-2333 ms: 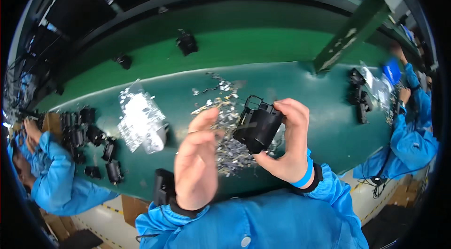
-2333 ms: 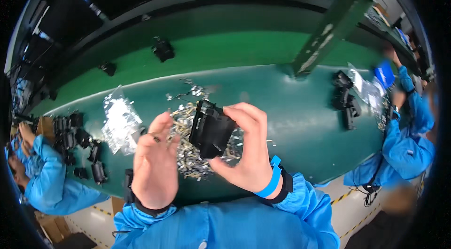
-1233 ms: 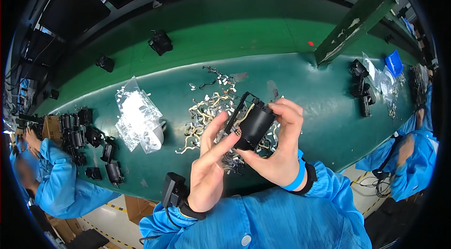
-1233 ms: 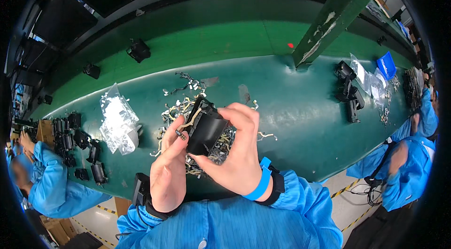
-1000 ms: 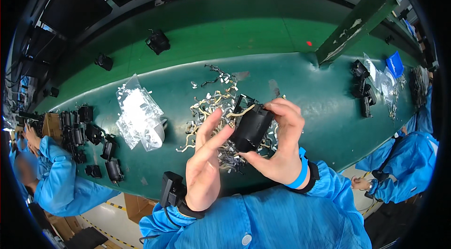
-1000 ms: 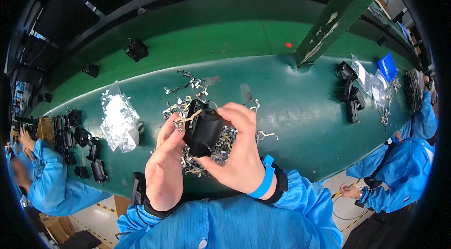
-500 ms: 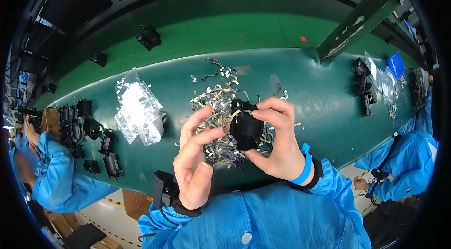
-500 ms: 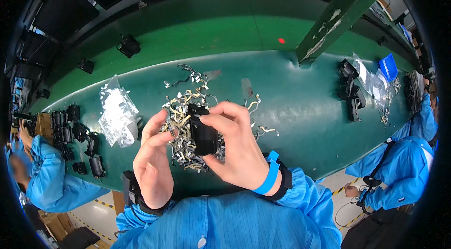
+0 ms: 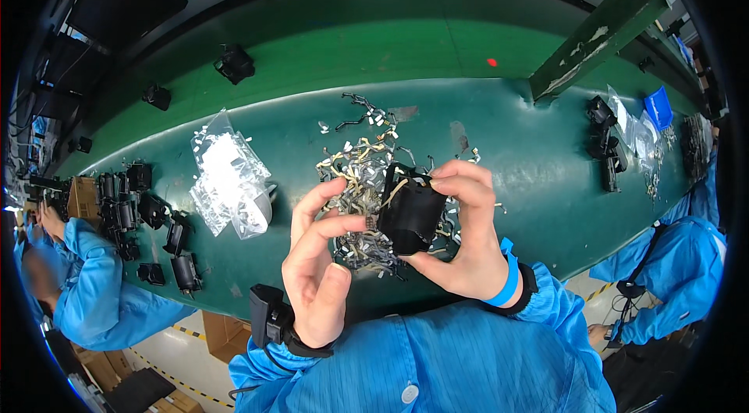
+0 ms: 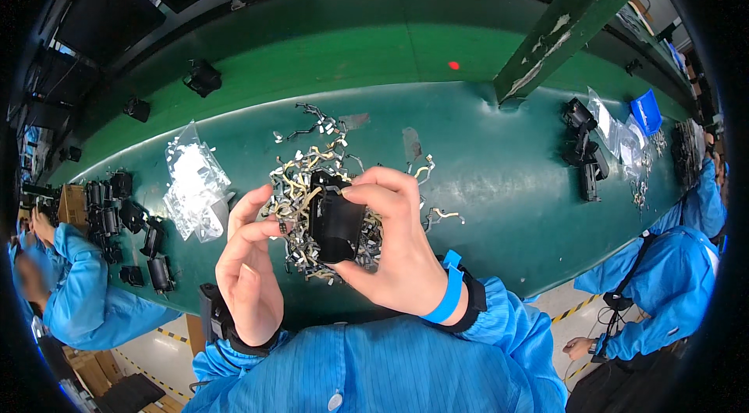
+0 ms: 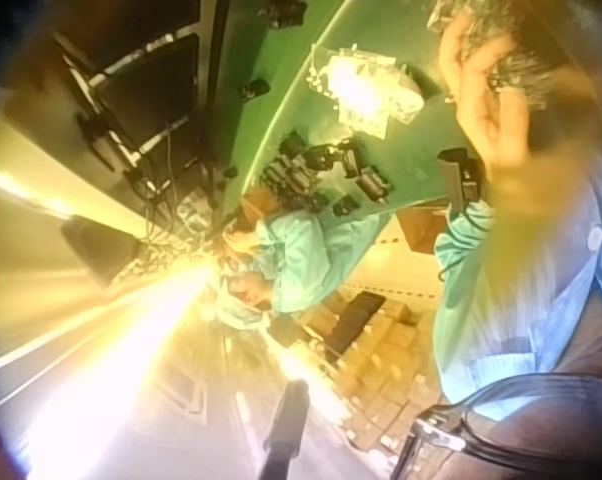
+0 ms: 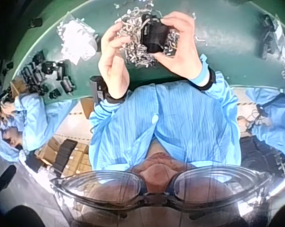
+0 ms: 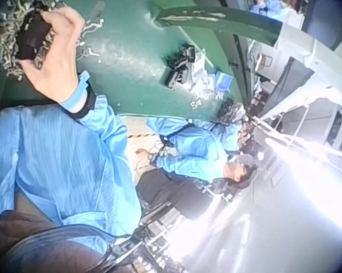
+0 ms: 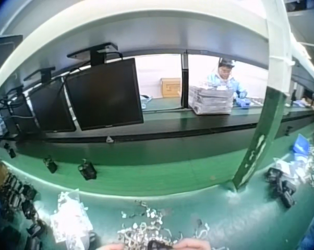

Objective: Manually assemble small electronic components and wiring onto black plastic housings at a factory workstation.

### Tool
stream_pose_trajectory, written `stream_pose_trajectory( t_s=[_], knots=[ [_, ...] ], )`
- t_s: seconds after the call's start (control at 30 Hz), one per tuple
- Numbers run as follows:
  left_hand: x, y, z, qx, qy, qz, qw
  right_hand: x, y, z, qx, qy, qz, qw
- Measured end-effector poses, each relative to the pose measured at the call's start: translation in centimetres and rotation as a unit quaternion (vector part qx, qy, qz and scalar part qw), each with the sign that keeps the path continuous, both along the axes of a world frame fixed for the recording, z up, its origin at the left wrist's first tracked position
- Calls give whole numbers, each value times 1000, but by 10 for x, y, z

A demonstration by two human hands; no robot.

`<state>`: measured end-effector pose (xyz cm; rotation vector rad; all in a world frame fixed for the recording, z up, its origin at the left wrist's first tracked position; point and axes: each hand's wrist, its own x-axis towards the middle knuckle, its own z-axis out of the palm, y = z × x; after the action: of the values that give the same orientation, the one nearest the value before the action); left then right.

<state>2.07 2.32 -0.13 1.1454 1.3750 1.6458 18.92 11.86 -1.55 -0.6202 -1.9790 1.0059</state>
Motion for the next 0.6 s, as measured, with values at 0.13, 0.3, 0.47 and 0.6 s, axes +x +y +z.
stream_pose_trajectory(
  t_s=[0.13, 0.3, 0.47, 0.6],
  knots=[
    [0, -1, 4, -12, -2, -6, 1000, 0, -1, -2, 14, 4, -16, 1000],
    [-2, -3, 5, -12, -30, -33, 999, 2, -1, 0, 56, -24, -29, 998],
    [4, 1, 11, -10, -103, 9, 995, -4, -6, 3, 82, -41, -12, 996],
    [15, 12, 6, -16, -138, 118, 983, -11, -16, 1, 47, -23, 19, 998]
  ],
)
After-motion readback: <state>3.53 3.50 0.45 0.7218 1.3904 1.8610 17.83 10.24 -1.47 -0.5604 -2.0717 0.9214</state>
